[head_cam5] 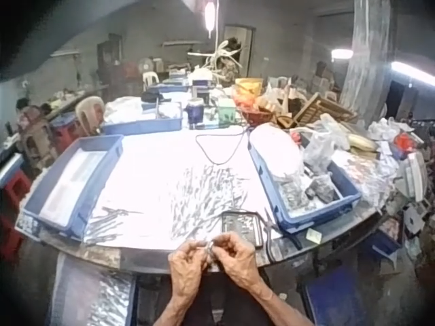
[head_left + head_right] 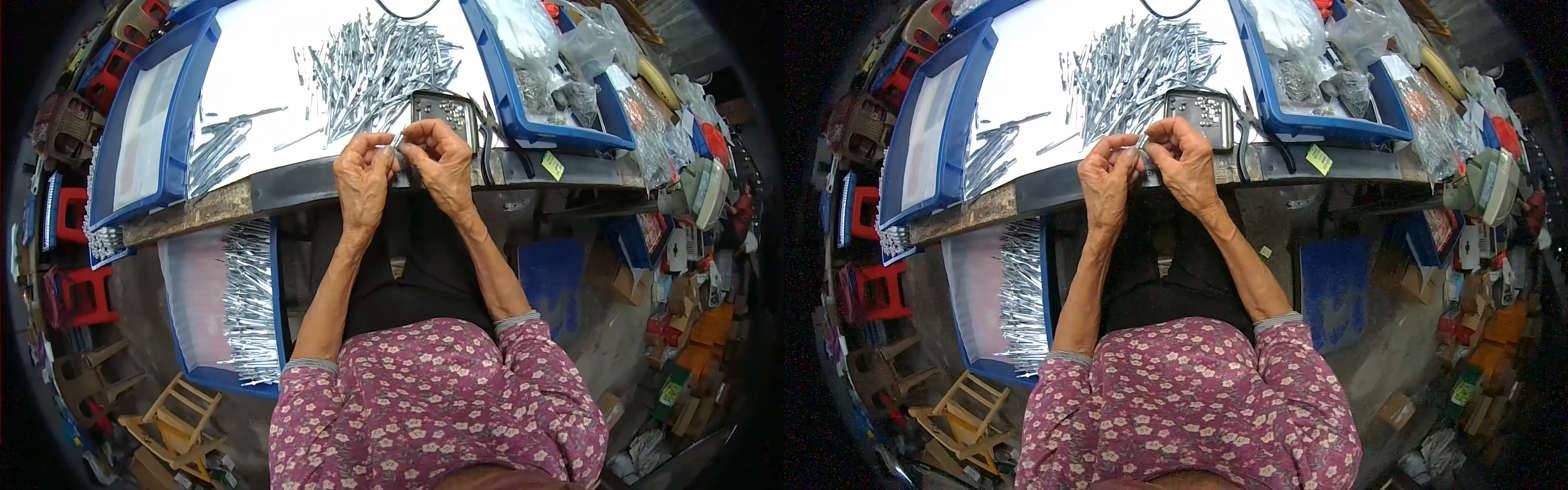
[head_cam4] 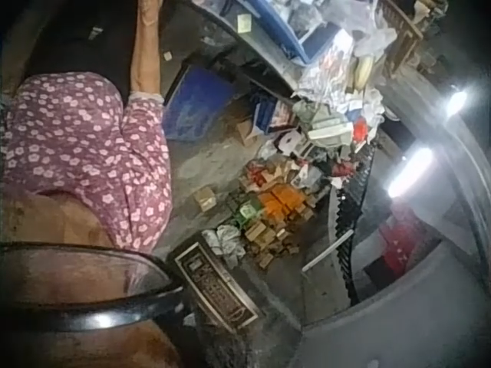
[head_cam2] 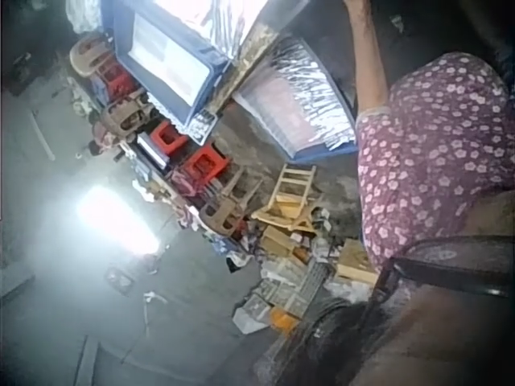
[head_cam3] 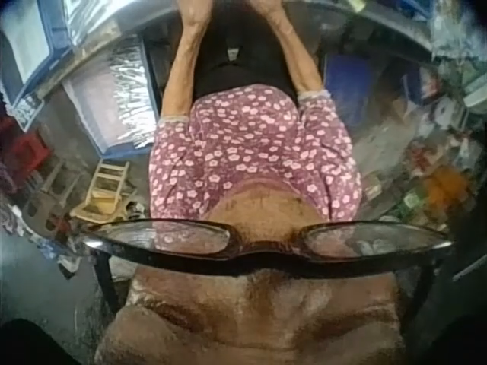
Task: Sorting small metal pins and placing them into a metal block container.
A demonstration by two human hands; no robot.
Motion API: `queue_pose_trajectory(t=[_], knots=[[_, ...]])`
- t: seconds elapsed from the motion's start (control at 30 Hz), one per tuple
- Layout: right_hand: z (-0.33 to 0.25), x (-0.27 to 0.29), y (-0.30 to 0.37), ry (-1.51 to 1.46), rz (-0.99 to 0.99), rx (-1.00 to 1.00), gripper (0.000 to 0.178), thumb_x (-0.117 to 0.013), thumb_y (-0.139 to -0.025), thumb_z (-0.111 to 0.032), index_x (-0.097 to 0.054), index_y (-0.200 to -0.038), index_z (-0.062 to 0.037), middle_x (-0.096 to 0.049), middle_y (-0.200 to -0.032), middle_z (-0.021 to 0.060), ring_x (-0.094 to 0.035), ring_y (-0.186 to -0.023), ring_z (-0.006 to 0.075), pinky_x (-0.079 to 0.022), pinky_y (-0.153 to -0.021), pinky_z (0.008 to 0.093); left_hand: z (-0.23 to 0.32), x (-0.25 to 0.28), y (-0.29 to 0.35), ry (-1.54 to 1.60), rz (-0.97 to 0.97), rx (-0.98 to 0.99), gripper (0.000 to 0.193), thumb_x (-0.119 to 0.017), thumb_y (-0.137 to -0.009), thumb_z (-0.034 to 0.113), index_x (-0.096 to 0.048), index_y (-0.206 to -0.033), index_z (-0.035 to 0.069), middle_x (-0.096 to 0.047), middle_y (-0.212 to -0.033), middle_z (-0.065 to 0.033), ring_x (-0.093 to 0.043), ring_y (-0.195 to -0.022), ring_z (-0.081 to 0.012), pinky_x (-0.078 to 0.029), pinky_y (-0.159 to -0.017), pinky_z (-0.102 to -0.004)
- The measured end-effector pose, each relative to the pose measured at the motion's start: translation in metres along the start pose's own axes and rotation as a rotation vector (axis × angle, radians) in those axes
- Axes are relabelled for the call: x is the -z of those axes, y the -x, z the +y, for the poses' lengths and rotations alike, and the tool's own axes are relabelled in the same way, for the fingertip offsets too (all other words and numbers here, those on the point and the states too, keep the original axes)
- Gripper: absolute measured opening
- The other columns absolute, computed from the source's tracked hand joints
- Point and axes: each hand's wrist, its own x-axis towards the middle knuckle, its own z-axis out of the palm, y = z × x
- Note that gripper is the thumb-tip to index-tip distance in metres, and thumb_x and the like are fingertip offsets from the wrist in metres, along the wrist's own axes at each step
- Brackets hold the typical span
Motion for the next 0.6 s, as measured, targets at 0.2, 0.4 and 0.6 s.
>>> queue_pose_trajectory(t=[0.2, 0.4, 0.6], knots=[[0.0026, 0.0021, -0.0007, 0.035, 0.028, 0.004, 0.015, -0.062, -0.075, 0.001, -0.056, -0.088, 0.0009, -0.058, -0.076, 0.0015, -0.054, -0.064, 0.0048, -0.045, -0.057, 0.0171, -0.0017, -0.0034, -0.0014, -0.036, 0.002, -0.021, 0.011, -0.051, -0.082, 0.003, -0.057, -0.089, -0.002, -0.054, -0.062, 0.0002, -0.045, -0.053, -0.0027, -0.034, -0.048, -0.0162], [0.0018, 0.0019, -0.0009, 0.036, 0.037, 0.016, 0.014, -0.062, -0.075, 0.001, -0.056, -0.088, 0.0003, -0.059, -0.076, 0.0016, -0.056, -0.066, 0.0055, -0.045, -0.058, 0.0176, -0.0024, -0.0042, -0.0022, -0.035, -0.001, -0.013, 0.01, -0.052, -0.082, 0.002, -0.057, -0.089, -0.003, -0.054, -0.062, -0.0001, -0.045, -0.053, -0.0028, -0.035, -0.048, -0.016], [-0.0002, 0.0071, -0.002, 0.157, 0.043, 0.129, 0.013, -0.062, -0.075, 0.002, -0.057, -0.087, -0.0011, -0.059, -0.075, 0.0021, -0.057, -0.066, 0.0071, -0.046, -0.06, 0.02, -0.0019, -0.0066, -0.0048, 0.106, -0.048, 0.009, 0.011, -0.053, -0.081, 0.001, -0.057, -0.091, -0.003, -0.054, -0.062, -0.0009, -0.045, -0.052, -0.0021, -0.033, -0.046, -0.015]])
